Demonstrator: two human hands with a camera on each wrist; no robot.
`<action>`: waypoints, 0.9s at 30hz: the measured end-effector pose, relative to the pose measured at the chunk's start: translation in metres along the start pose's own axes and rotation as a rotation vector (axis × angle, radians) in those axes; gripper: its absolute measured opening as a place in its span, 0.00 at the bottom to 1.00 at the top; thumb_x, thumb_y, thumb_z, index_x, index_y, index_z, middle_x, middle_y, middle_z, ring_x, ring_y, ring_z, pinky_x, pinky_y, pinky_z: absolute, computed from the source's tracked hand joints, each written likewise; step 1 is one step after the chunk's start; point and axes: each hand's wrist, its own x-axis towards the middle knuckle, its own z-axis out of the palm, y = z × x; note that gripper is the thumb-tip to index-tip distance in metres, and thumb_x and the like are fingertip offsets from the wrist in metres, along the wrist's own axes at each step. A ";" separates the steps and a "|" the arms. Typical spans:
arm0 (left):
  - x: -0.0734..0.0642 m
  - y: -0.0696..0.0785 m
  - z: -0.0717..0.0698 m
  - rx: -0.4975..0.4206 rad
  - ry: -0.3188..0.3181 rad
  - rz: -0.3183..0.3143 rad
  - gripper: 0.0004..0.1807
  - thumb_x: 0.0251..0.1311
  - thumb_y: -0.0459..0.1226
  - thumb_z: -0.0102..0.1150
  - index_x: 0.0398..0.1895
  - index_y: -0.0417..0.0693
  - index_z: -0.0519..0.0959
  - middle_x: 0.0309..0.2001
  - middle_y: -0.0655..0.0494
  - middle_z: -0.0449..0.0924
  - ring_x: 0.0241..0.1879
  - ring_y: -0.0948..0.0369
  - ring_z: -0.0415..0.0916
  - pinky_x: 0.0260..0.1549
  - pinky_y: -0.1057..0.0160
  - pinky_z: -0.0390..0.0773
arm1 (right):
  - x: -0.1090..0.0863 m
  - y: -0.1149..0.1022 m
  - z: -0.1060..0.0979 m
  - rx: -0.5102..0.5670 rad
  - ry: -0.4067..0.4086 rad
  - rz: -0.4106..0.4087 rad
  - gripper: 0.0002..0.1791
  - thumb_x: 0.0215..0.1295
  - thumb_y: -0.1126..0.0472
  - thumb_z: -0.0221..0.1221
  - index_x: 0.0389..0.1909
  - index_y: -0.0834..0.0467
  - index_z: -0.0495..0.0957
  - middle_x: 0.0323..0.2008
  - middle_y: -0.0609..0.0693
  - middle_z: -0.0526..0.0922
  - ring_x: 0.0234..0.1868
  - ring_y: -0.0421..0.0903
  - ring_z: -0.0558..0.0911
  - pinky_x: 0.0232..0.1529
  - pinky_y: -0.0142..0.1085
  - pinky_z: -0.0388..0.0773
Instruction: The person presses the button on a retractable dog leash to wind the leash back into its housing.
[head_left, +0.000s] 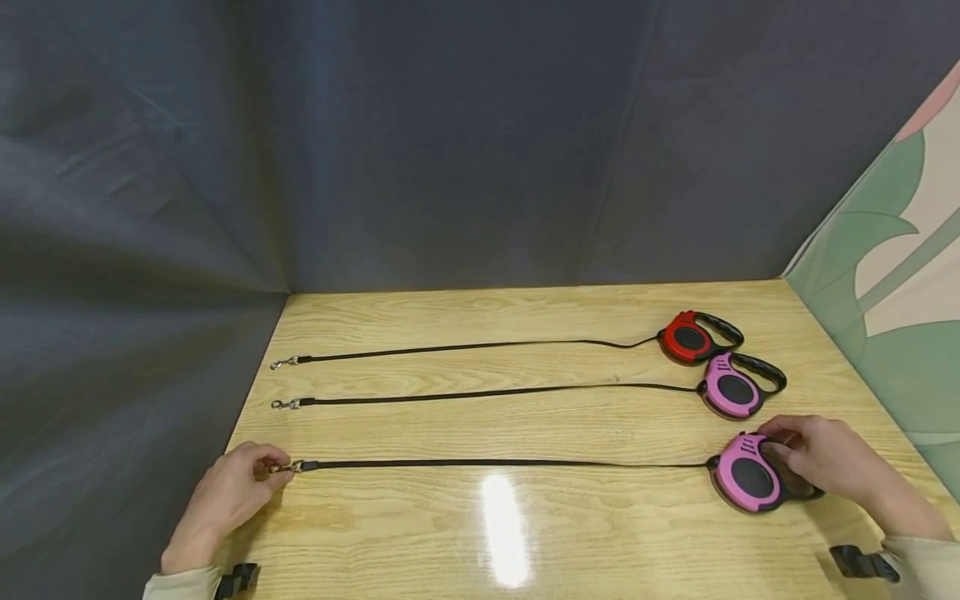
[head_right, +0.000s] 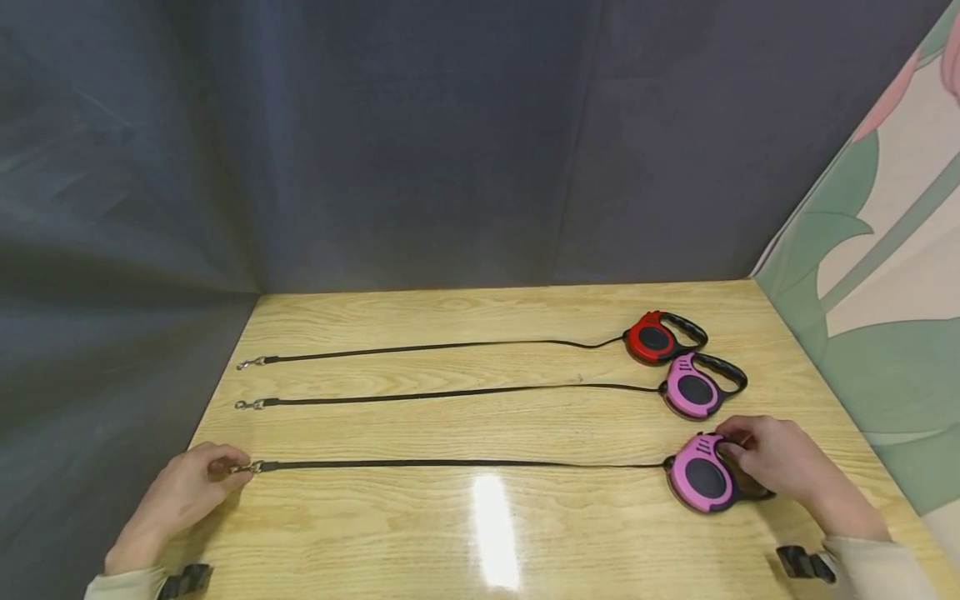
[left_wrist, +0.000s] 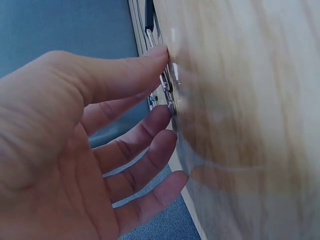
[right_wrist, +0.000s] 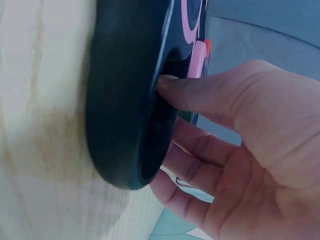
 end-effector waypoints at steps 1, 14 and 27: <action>0.000 0.000 0.000 -0.001 -0.002 0.000 0.07 0.62 0.44 0.77 0.41 0.58 0.89 0.41 0.58 0.85 0.39 0.59 0.79 0.35 0.54 0.77 | 0.000 0.000 0.000 0.001 0.003 0.000 0.05 0.66 0.66 0.70 0.41 0.61 0.88 0.29 0.44 0.88 0.26 0.31 0.77 0.29 0.35 0.74; 0.001 -0.001 -0.001 -0.006 -0.034 0.000 0.05 0.64 0.41 0.74 0.31 0.58 0.87 0.31 0.61 0.81 0.31 0.62 0.72 0.31 0.61 0.69 | -0.009 -0.004 0.003 0.084 0.180 -0.012 0.07 0.62 0.69 0.72 0.41 0.61 0.87 0.33 0.52 0.88 0.27 0.23 0.72 0.25 0.31 0.72; 0.004 0.003 -0.002 0.032 -0.145 -0.041 0.07 0.71 0.39 0.66 0.33 0.52 0.81 0.33 0.58 0.77 0.33 0.60 0.70 0.33 0.58 0.68 | -0.015 -0.002 -0.002 0.287 0.237 -0.062 0.08 0.68 0.74 0.66 0.45 0.63 0.83 0.37 0.37 0.87 0.35 0.20 0.77 0.26 0.28 0.75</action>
